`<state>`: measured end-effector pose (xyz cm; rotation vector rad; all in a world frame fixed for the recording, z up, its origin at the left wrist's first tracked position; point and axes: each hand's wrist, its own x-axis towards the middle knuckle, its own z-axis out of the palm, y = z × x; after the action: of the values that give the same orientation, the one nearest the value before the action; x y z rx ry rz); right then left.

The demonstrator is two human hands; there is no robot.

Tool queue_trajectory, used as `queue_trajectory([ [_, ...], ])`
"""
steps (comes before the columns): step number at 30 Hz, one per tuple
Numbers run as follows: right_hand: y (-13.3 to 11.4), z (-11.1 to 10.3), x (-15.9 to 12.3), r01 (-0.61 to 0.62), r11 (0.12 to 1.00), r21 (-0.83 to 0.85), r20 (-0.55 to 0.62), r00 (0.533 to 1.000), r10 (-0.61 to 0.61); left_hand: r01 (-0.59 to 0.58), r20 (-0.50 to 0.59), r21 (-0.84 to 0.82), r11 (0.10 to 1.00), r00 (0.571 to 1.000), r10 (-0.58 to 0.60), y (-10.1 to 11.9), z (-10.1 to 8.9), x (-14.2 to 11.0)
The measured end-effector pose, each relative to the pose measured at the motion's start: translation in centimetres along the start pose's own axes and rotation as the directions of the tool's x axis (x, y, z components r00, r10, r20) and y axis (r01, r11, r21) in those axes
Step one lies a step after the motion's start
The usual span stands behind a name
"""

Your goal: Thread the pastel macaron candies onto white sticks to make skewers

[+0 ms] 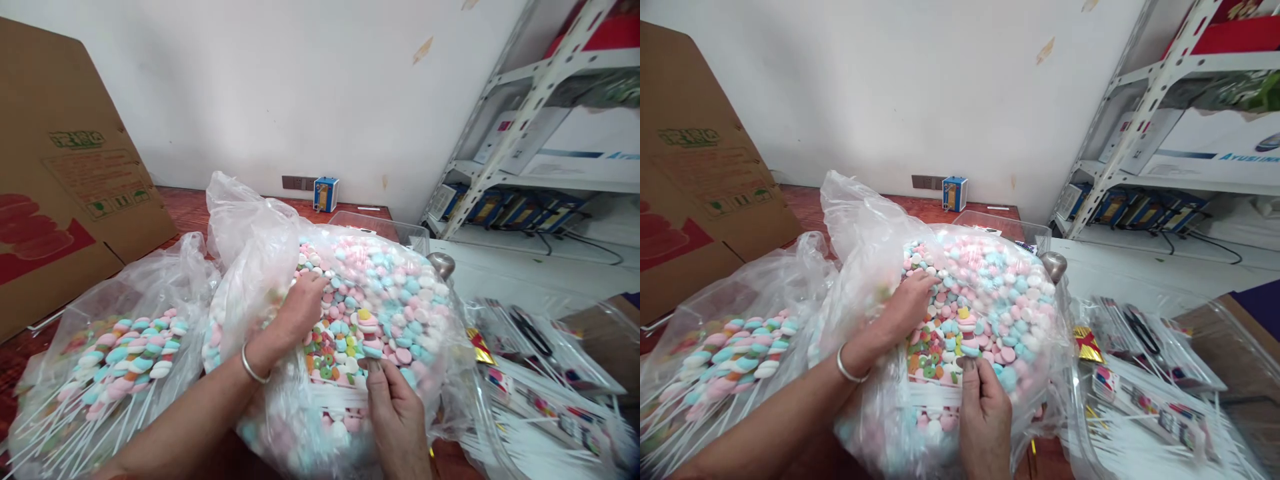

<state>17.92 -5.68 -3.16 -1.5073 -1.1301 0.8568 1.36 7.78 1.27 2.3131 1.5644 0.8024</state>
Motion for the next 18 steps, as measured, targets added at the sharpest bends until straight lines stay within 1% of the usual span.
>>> queue_trajectory([
  [1, 0.1, -0.1, 0.1, -0.013, 1.000, -0.004, 0.004, 1.000, 0.013, -0.015, 0.006, 0.065, 0.998, 1.000, 0.014, -0.6, 0.1, 0.6],
  [2, 0.2, -0.2, 0.0, -0.028, 1.000, -0.004, 0.012, 1.000, 0.028, -0.018, 0.013, 0.092, 0.996, 1.000, 0.017, -1.0, 0.3, 1.0],
  [5, 0.9, -0.3, -0.1, -0.041, 0.999, 0.015, 0.024, 0.999, 0.041, 0.002, -0.002, 0.099, 0.995, 1.000, -0.001, -1.6, 0.8, 1.3],
  [9, 1.8, -0.1, -0.2, -0.028, 0.999, 0.039, 0.030, 0.999, 0.027, 0.006, -0.070, 0.103, 0.995, 0.998, 0.001, -1.3, 1.0, 1.0],
  [13, 2.1, 0.1, -0.1, -0.039, 0.998, 0.051, 0.062, 0.997, 0.036, -0.046, -0.115, 0.091, 0.995, 0.992, 0.056, -0.7, 0.8, 1.6],
  [15, 2.2, 0.2, -0.2, -0.043, 0.998, 0.054, 0.066, 0.997, 0.040, -0.086, -0.099, 0.089, 0.992, 0.991, 0.095, -0.5, 1.0, 2.1],
  [18, 2.0, 0.1, -0.3, -0.046, 0.997, 0.061, 0.065, 0.997, 0.042, -0.148, -0.026, 0.079, 0.986, 0.988, 0.150, -0.4, 1.4, 2.3],
])
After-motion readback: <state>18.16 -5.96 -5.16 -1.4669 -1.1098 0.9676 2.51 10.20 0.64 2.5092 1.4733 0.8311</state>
